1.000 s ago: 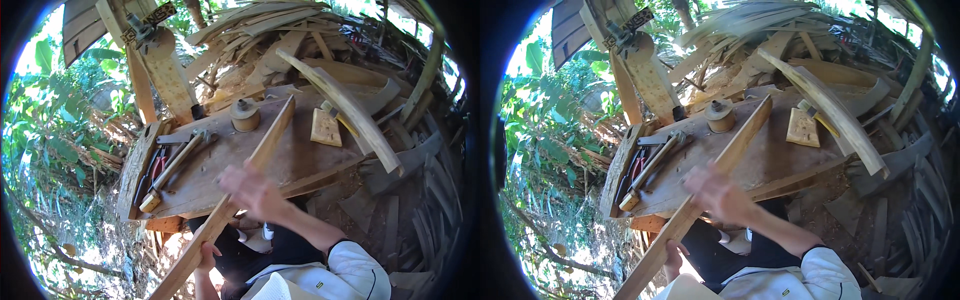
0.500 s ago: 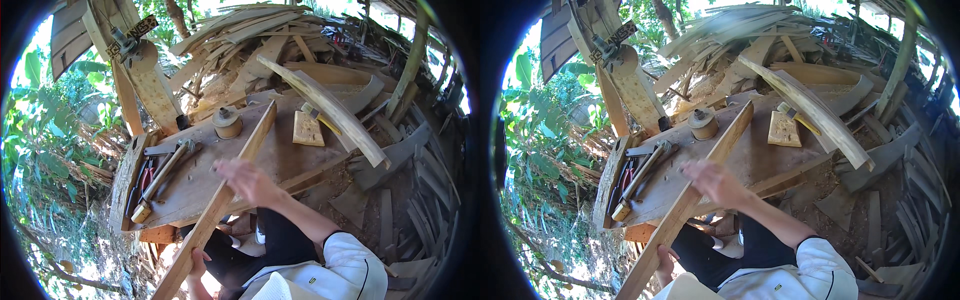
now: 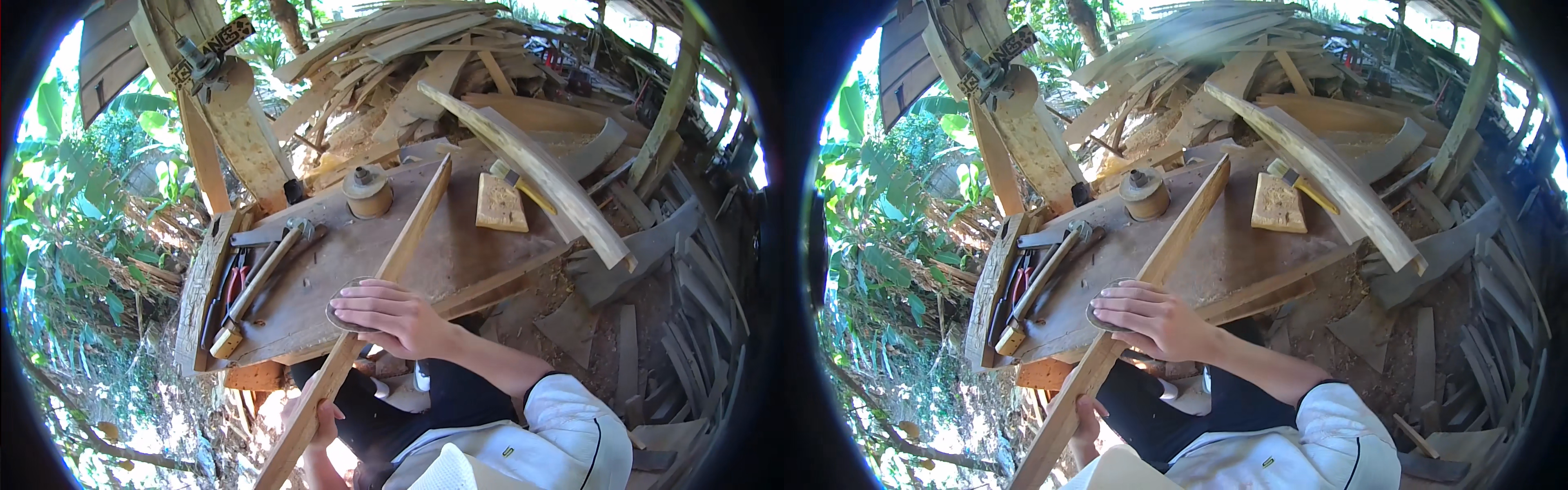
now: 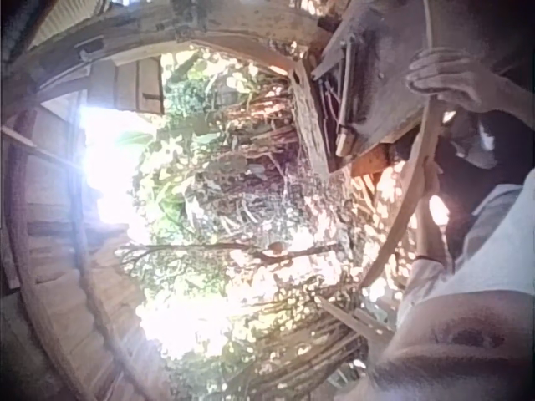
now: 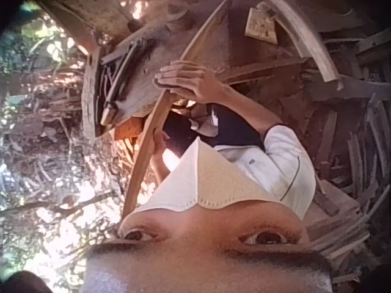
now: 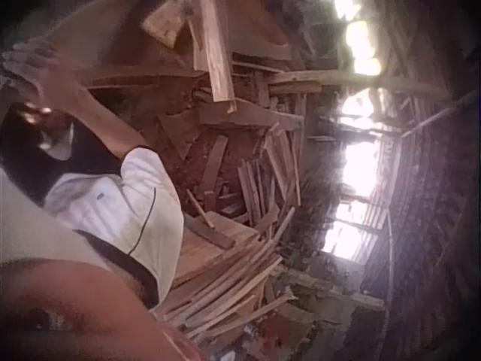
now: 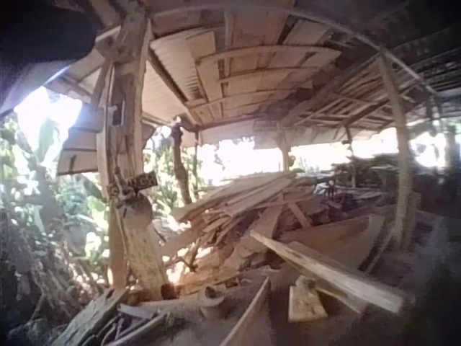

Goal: The person uses a hammer and chisel to carve a groove into a wooden plank. They then use a brush to sweep away sawdust and a sanding block to smooth the plank's surface. The person works on a single plank throughout the clip.

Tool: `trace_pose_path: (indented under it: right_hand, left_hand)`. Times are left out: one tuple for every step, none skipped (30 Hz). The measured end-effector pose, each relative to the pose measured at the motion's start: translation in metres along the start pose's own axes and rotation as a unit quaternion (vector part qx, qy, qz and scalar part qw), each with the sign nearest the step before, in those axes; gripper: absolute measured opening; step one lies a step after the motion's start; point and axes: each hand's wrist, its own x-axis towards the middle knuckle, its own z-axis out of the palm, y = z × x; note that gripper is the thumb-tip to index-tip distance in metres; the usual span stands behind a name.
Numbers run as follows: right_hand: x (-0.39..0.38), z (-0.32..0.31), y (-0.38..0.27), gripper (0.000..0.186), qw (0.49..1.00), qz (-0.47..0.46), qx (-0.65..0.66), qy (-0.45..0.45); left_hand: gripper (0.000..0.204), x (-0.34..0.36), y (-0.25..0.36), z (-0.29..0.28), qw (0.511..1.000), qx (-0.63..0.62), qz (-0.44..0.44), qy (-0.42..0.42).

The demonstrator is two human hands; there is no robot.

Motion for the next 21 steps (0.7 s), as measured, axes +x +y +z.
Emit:
trace_pose_path:
  right_hand:
    - [0.000, -0.001, 0.004, 0.031, 1.000, -0.010, 0.004, 0.000]
    - [-0.003, 0.001, 0.004, 0.030, 0.999, -0.035, 0.007, 0.000]
    - [-0.003, 0.000, 0.009, 0.030, 0.999, 0.013, -0.020, 0.032]
    - [-0.004, 0.002, 0.009, 0.029, 0.998, 0.027, -0.052, 0.026]
    - [-0.004, 0.002, 0.012, 0.029, 0.995, 0.053, -0.075, 0.039]
    - [-0.004, 0.002, 0.014, 0.028, 0.988, 0.112, -0.089, 0.060]
    - [-0.002, 0.001, 0.013, 0.027, 0.996, 0.041, -0.068, 0.042]
    - [-0.001, 0.001, 0.008, 0.027, 0.999, 0.008, -0.032, 0.030]
    - [0.000, 0.000, 0.006, 0.026, 0.999, -0.047, -0.008, -0.001]
    - [0.000, -0.002, 0.010, 0.026, 0.999, 0.012, -0.008, 0.029]
    - [0.001, -0.008, 0.018, 0.026, 0.998, 0.048, -0.022, 0.040]
    - [0.001, -0.012, 0.024, 0.027, 0.992, 0.101, -0.021, 0.074]
    - [0.001, -0.014, 0.025, 0.026, 0.994, 0.087, -0.052, 0.051]
    - [0.001, -0.018, 0.028, 0.026, 0.992, 0.094, -0.067, 0.053]
    - [0.000, -0.020, 0.031, 0.026, 0.986, 0.136, -0.068, 0.071]
    - [-0.001, -0.023, 0.035, 0.025, 0.996, 0.068, -0.054, 0.032]
    - [-0.003, -0.025, 0.038, 0.024, 0.999, 0.039, -0.023, 0.007]
    - [-0.005, -0.026, 0.039, 0.024, 0.999, -0.020, -0.009, -0.037]
    - [-0.005, -0.029, 0.044, 0.024, 0.998, 0.059, -0.009, 0.005]
    - [-0.005, -0.032, 0.046, 0.024, 0.994, 0.101, -0.027, 0.021]
    - [-0.006, -0.034, 0.047, 0.023, 0.983, 0.167, -0.037, 0.070]
  left_hand:
    - [0.059, 0.000, -0.003, -0.002, 1.000, -0.006, 0.029, -0.005]
    - [0.060, 0.000, -0.006, -0.002, 1.000, 0.017, 0.019, -0.009]
    - [0.061, -0.003, -0.008, -0.002, 0.999, 0.041, 0.006, -0.015]
    - [0.062, -0.007, -0.010, -0.003, 0.998, 0.063, -0.006, -0.019]
    - [0.063, -0.008, -0.012, -0.003, 0.994, 0.105, 0.017, -0.008]
    - [0.063, -0.010, -0.013, -0.005, 0.997, 0.079, -0.012, -0.010]
    - [0.062, -0.012, -0.013, -0.002, 0.999, 0.027, -0.020, 0.019]
    - [0.058, -0.012, -0.011, -0.005, 0.999, -0.018, -0.040, 0.012]
    - [0.055, -0.013, -0.009, -0.008, 1.000, 0.008, -0.011, 0.020]
    - [0.048, -0.012, -0.006, -0.013, 0.999, 0.038, 0.012, -0.004]
    - [0.042, -0.010, -0.004, -0.017, 0.997, 0.068, 0.034, -0.005]
    - [0.042, -0.008, -0.001, -0.022, 0.997, 0.063, 0.047, -0.028]
    - [0.042, -0.008, 0.000, -0.024, 0.996, 0.056, 0.059, -0.027]
    - [0.041, -0.008, 0.002, -0.026, 0.996, 0.046, 0.075, -0.029]
    - [0.039, -0.006, 0.002, -0.029, 0.995, 0.051, 0.080, -0.024]
    - [0.038, -0.006, 0.003, -0.030, 0.994, 0.053, 0.087, -0.025]
    - [0.036, -0.006, 0.004, -0.032, 0.994, 0.048, 0.095, -0.035]
    - [0.035, -0.005, 0.005, -0.034, 0.991, 0.071, 0.109, -0.036]
    - [0.034, -0.004, 0.005, -0.036, 0.987, 0.086, 0.126, -0.044]
    - [0.032, -0.003, 0.006, -0.037, 0.985, 0.090, 0.138, -0.041]
    - [0.032, -0.002, 0.006, -0.040, 0.982, 0.080, 0.159, -0.056]
